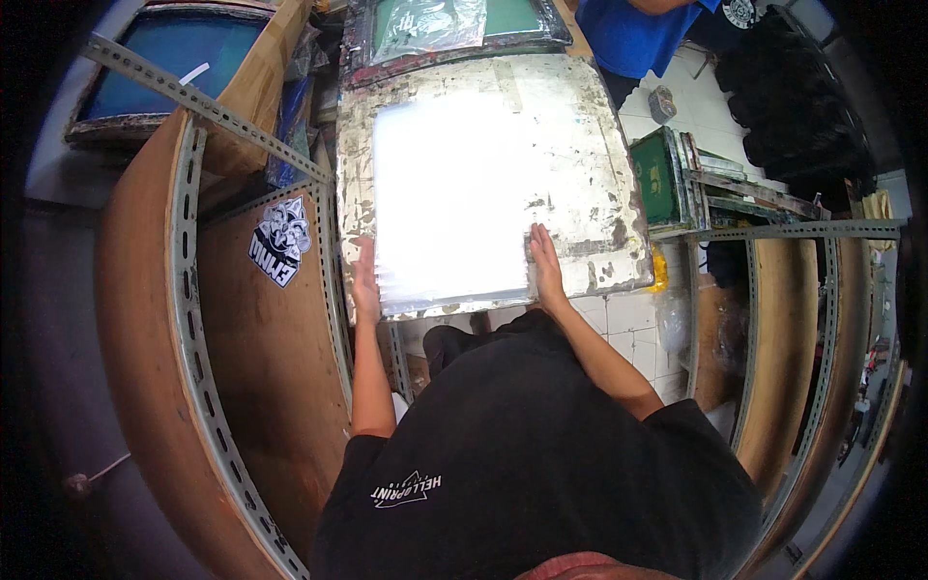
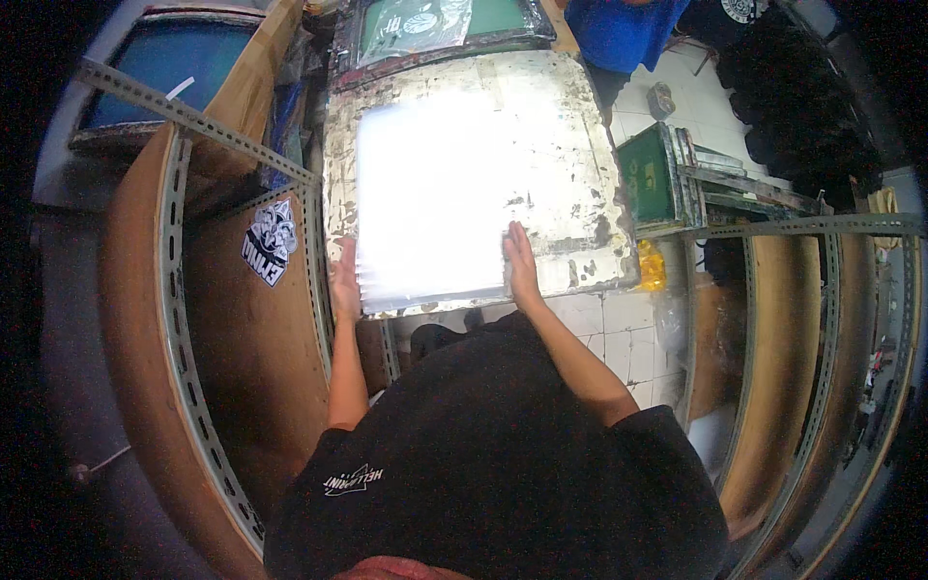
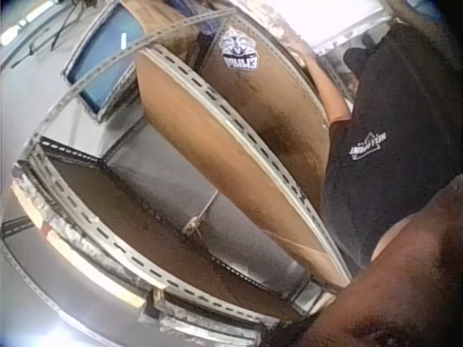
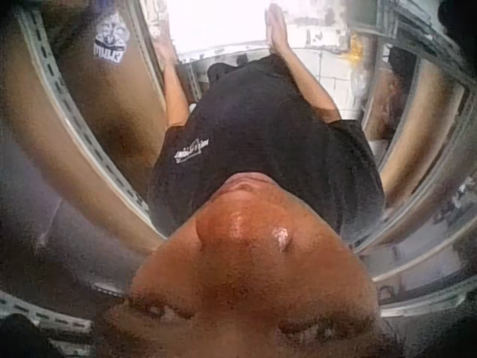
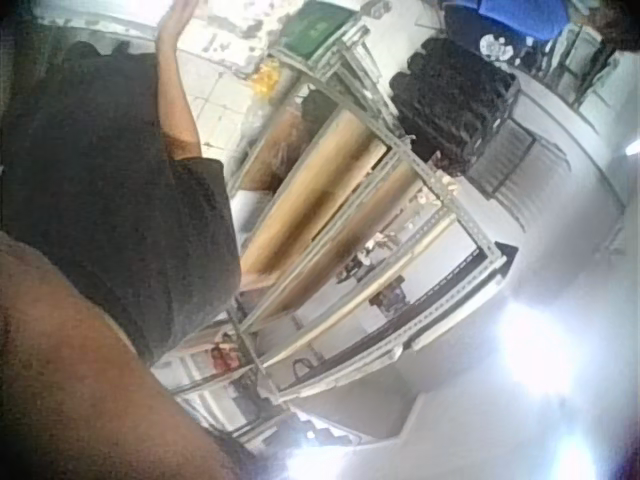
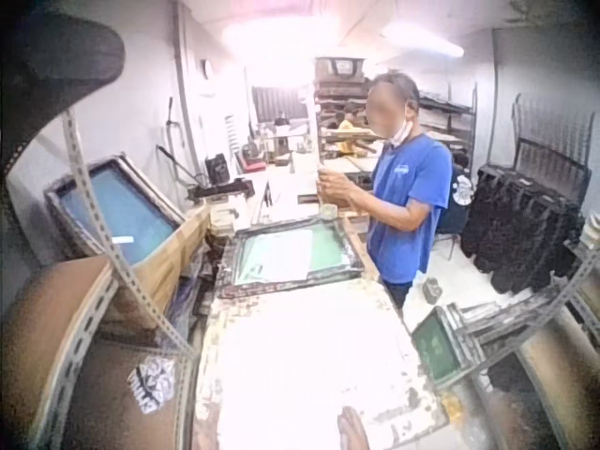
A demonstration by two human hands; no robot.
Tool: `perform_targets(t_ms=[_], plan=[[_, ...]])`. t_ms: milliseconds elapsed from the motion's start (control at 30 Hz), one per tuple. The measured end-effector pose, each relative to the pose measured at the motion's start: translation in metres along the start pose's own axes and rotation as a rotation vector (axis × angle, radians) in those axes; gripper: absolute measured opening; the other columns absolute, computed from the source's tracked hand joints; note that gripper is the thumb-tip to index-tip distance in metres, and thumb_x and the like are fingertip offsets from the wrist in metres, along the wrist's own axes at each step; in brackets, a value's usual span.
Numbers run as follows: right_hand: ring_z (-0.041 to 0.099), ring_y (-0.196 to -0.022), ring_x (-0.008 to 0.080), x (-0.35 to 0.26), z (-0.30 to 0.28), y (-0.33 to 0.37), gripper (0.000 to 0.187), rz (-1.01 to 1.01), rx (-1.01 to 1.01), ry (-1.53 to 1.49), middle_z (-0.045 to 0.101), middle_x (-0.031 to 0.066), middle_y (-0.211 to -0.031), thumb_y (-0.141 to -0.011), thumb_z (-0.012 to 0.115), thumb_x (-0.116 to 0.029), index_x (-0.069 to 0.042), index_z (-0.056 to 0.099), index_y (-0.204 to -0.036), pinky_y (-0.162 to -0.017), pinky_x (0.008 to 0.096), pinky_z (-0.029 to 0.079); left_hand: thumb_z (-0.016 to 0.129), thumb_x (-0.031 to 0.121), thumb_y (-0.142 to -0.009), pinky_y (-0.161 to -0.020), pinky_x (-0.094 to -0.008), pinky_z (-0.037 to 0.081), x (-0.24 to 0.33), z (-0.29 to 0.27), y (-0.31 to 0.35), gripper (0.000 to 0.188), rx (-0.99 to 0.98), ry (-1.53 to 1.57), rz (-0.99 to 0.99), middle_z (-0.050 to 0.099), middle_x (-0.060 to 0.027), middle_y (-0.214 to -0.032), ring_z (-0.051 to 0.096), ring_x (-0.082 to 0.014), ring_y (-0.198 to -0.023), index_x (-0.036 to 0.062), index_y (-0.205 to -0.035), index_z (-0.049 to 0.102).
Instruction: The person retrieves a notebook and pen from a shelf, writes on the notebook, then places it back. They then pick up a stack of white plastic bags, separate them, and place them on a workbench.
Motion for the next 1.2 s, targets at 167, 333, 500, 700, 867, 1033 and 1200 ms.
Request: perform_targets(t_ms=[167,333,500,700,867,1033,1200], plan=[[0.017,-0.161,0.027,-0.005,0.011,0.009,0.065,0.023,-0.016,-0.096,0.02,0.0197,-0.172,-0.114,0.039,-0.03,0.005,0.017,-0.164,-0.131,0.0376,0.012,0.016,0.045,-0.115,-0.131,-0.0397,0.011,0.01,0.012,0.01,0.067,-0.008,0.013,0.002,0.021,-0.0119,-0.174,0.016,-0.0255,-0.161,0.0024,-0.166,0.021],[0.015,-0.161,0.0269,-0.013,0.02,0.025,0.066,-0.022,-0.058,0.152,0.019,0.019,-0.173,-0.114,0.036,-0.033,0.004,0.016,-0.164,-0.132,0.0384,0.011,0.017,0.049,-0.114,-0.131,-0.0395,0.006,-0.007,0.006,0.011,0.071,-0.056,0.055,0.071,0.016,-0.0127,-0.175,0.012,-0.0263,-0.162,0.0006,-0.166,0.017],[0.015,-0.161,0.0267,-0.002,0.006,0.025,0.067,-0.066,-0.002,-0.072,0.019,0.0166,-0.173,-0.114,0.035,-0.038,0.002,0.017,-0.165,-0.131,0.0387,0.01,0.018,0.044,-0.115,-0.131,-0.0386,0.005,0.002,0.015,0.013,0.068,-0.085,0.057,0.105,0.015,-0.0142,-0.175,0.01,-0.026,-0.162,-0.0014,-0.166,0.016],[0.018,-0.161,0.0263,-0.003,0.01,0.029,0.067,-0.036,-0.018,0.159,0.022,0.0134,-0.173,-0.114,0.033,-0.042,-0.002,0.02,-0.166,-0.13,0.0386,0.011,0.019,0.043,-0.115,-0.131,-0.0392,0.004,-0.014,0.01,0.013,0.068,-0.034,0.027,0.151,0.013,-0.0153,-0.175,0.009,-0.0269,-0.162,-0.0016,-0.166,0.014],[0.019,-0.16,0.0277,0.003,0.002,0.025,0.066,-0.09,0.045,0.062,0.024,0.0168,-0.172,-0.114,0.034,-0.04,0.002,0.023,-0.164,-0.13,0.0386,0.012,0.02,0.044,-0.114,-0.132,-0.0399,0.003,-0.011,-0.002,0.009,0.069,-0.007,-0.034,0.201,0.011,-0.0159,-0.175,0.007,-0.0277,-0.162,-0.0014,-0.166,0.012],[0.019,-0.16,0.0281,-0.001,0.003,0.024,0.067,-0.095,0.021,0.219,0.024,0.0175,-0.172,-0.114,0.033,-0.04,0.002,0.023,-0.164,-0.13,0.0387,0.012,0.02,0.044,-0.114,-0.132,-0.0402,0.003,-0.013,-0.008,0.008,0.069,0.011,-0.041,0.211,0.01,-0.0162,-0.175,0.007,-0.028,-0.162,-0.0013,-0.166,0.012],[0.018,-0.16,0.0285,-0.006,0.015,0.023,0.067,-0.085,-0.015,0.561,0.024,0.0182,-0.172,-0.114,0.033,-0.04,0.002,0.023,-0.164,-0.13,0.0387,0.012,0.02,0.044,-0.114,-0.132,-0.0401,0.003,-0.018,0.011,0.01,0.069,-0.028,-0.028,0.181,0.011,-0.0162,-0.175,0.008,-0.028,-0.162,-0.0012,-0.166,0.013]])
Point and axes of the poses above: each hand's wrist, its own y-axis away from the middle knuckle, its own z-axis out of the palm, x = y × z, the point moved 3 cm from there along -y, towards the middle knuckle
